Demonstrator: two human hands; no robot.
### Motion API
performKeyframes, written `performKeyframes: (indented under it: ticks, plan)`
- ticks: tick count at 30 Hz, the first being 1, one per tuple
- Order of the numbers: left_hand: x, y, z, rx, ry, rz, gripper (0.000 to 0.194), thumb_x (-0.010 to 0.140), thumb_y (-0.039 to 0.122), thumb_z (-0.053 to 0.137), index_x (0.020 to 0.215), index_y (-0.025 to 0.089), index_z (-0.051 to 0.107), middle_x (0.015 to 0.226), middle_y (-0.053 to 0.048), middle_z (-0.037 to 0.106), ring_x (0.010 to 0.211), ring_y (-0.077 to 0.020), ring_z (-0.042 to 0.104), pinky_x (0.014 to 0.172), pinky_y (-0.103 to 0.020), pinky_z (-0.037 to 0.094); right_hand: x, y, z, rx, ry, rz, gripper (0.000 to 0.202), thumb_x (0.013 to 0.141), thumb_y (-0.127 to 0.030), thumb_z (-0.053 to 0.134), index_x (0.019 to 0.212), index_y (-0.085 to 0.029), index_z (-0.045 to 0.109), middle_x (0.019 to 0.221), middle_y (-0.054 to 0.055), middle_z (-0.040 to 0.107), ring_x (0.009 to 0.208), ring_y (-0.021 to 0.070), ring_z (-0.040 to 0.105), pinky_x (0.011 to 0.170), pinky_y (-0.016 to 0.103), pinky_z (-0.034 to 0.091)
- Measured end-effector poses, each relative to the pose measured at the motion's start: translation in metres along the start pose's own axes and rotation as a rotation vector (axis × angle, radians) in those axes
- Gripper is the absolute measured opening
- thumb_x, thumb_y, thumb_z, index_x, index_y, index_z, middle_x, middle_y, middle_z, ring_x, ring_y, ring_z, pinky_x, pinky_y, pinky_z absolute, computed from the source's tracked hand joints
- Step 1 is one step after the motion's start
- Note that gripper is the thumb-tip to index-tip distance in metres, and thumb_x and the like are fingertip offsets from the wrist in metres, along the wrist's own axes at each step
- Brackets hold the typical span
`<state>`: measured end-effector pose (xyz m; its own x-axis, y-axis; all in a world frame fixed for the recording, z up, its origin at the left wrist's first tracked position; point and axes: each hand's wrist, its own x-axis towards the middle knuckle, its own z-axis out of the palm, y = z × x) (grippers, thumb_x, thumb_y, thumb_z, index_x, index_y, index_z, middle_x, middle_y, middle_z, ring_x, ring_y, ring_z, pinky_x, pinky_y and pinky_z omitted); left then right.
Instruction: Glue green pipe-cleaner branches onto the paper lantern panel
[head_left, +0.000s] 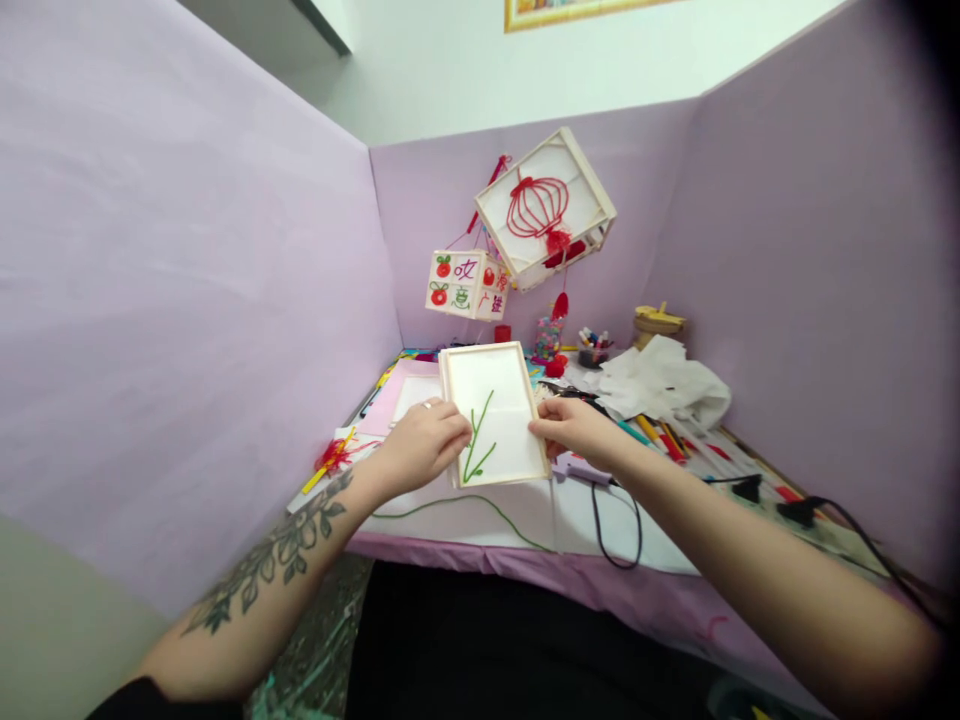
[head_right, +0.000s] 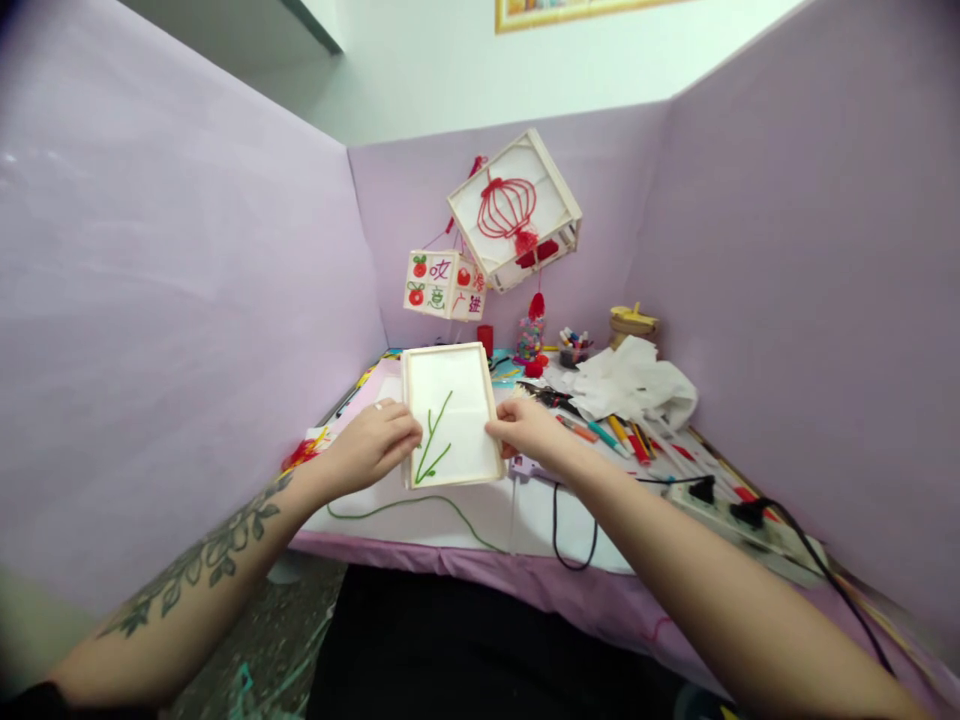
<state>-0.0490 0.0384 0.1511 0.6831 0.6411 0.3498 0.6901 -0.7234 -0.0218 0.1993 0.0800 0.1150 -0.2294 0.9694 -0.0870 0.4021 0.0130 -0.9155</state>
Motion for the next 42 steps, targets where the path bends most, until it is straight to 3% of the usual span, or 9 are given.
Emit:
performKeyframes:
  ticks: [8,24,42]
  plan:
    - [0.008,-0.001,0.007,0.068,-0.090,0.031,0.017,0.092,0.022,0.046,0.085,0.018,0.061,0.087,-0.006,0.062,0.083,-0.0207,0.052,0.075,-0.034,0.041,0.002,0.002,-0.005,0.061,-0.015,0.041,0.007,0.074,-0.013,0.062,0.069,-0.015,0.058,0.057,-0.001,0.059,0.048,0.0108,0.058,0.047,0.019,0.051]
    - [0.007,0.004,0.009,0.172,-0.134,0.038,0.018,0.093,0.024,0.049,0.083,0.017,0.062,0.084,-0.006,0.062,0.081,-0.0212,0.053,0.069,-0.032,0.037,0.004,0.009,-0.006,0.109,-0.021,0.071,0.006,0.075,-0.012,0.062,0.071,-0.014,0.058,0.055,-0.001,0.058,0.046,0.0107,0.056,0.045,0.019,0.049]
    - [0.005,-0.004,0.021,-0.074,-0.022,0.012,0.014,0.083,0.014,0.055,0.073,0.018,0.063,0.075,-0.005,0.061,0.076,-0.0192,0.053,0.074,-0.032,0.043,0.004,0.011,-0.006,0.141,-0.003,0.092,0.010,0.074,-0.013,0.064,0.070,-0.015,0.056,0.053,-0.002,0.057,0.044,0.0093,0.055,0.043,0.018,0.048]
